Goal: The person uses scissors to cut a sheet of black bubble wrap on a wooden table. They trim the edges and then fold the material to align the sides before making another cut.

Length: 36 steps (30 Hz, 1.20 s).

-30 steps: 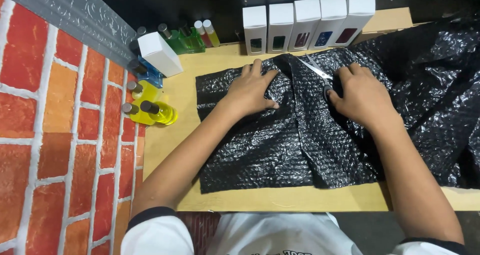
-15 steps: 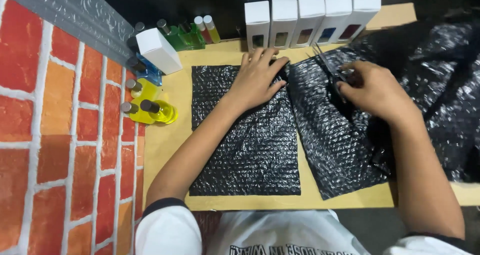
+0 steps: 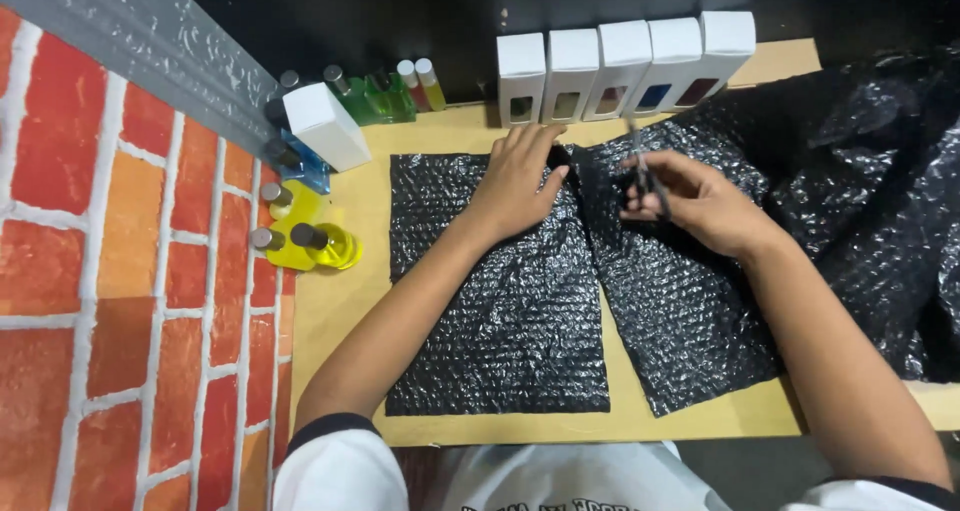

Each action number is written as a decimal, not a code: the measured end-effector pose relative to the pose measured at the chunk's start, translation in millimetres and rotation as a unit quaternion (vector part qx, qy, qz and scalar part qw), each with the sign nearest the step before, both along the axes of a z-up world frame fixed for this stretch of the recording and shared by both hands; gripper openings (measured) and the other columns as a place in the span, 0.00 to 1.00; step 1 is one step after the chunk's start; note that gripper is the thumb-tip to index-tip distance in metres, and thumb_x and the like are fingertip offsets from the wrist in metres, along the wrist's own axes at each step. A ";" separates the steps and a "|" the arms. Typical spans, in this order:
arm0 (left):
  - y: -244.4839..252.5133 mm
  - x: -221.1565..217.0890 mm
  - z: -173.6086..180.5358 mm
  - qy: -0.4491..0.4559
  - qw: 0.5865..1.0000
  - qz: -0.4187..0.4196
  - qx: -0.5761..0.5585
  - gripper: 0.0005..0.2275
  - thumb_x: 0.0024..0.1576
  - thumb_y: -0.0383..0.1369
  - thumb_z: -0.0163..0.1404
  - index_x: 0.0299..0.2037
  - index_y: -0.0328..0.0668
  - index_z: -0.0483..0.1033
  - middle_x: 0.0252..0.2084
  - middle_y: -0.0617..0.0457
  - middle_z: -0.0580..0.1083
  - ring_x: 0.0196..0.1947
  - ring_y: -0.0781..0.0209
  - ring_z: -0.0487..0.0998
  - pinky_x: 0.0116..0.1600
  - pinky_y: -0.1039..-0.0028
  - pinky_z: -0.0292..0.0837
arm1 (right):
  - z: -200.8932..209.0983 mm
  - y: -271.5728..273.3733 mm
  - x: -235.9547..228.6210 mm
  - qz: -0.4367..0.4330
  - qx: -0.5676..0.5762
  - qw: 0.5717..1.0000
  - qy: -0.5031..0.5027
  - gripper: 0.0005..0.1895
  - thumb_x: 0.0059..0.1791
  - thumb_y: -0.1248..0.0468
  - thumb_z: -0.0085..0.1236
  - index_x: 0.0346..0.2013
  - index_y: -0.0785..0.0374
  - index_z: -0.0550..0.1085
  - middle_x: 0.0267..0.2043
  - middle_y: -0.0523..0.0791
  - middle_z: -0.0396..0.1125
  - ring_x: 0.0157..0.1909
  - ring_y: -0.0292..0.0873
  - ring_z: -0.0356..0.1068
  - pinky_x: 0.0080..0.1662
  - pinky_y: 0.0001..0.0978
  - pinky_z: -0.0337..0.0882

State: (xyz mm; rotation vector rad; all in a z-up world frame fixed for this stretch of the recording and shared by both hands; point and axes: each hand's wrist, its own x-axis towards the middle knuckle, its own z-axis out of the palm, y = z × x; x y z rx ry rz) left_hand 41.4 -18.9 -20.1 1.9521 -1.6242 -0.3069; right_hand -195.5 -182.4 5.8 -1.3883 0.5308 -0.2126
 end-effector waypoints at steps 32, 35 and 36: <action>-25.0 -16.1 9.2 -0.085 0.995 -0.009 0.060 0.21 0.66 0.35 0.54 0.68 0.38 0.71 0.57 0.45 0.68 0.63 0.45 0.67 0.61 0.56 0.67 | 34.5 24.3 1.2 0.047 0.028 0.997 0.058 0.27 0.54 0.61 0.58 0.63 0.78 0.71 0.47 0.60 0.69 0.49 0.60 0.77 0.48 0.54 0.84; -41.6 -6.2 -9.1 -0.062 0.997 0.008 0.042 0.18 0.68 0.33 0.50 0.68 0.39 0.71 0.54 0.48 0.70 0.60 0.47 0.69 0.59 0.57 0.68 | 21.6 17.2 -2.3 0.066 0.048 0.995 0.054 0.30 0.52 0.56 0.59 0.62 0.78 0.71 0.47 0.60 0.69 0.48 0.60 0.77 0.46 0.55 0.85; -47.0 -2.2 -14.9 -0.060 0.997 0.017 0.039 0.18 0.68 0.34 0.50 0.67 0.41 0.70 0.53 0.50 0.70 0.59 0.47 0.70 0.58 0.56 0.68 | 17.8 15.0 -2.5 0.071 0.053 0.995 0.046 0.32 0.51 0.54 0.60 0.62 0.78 0.71 0.46 0.59 0.68 0.48 0.60 0.77 0.45 0.55 0.85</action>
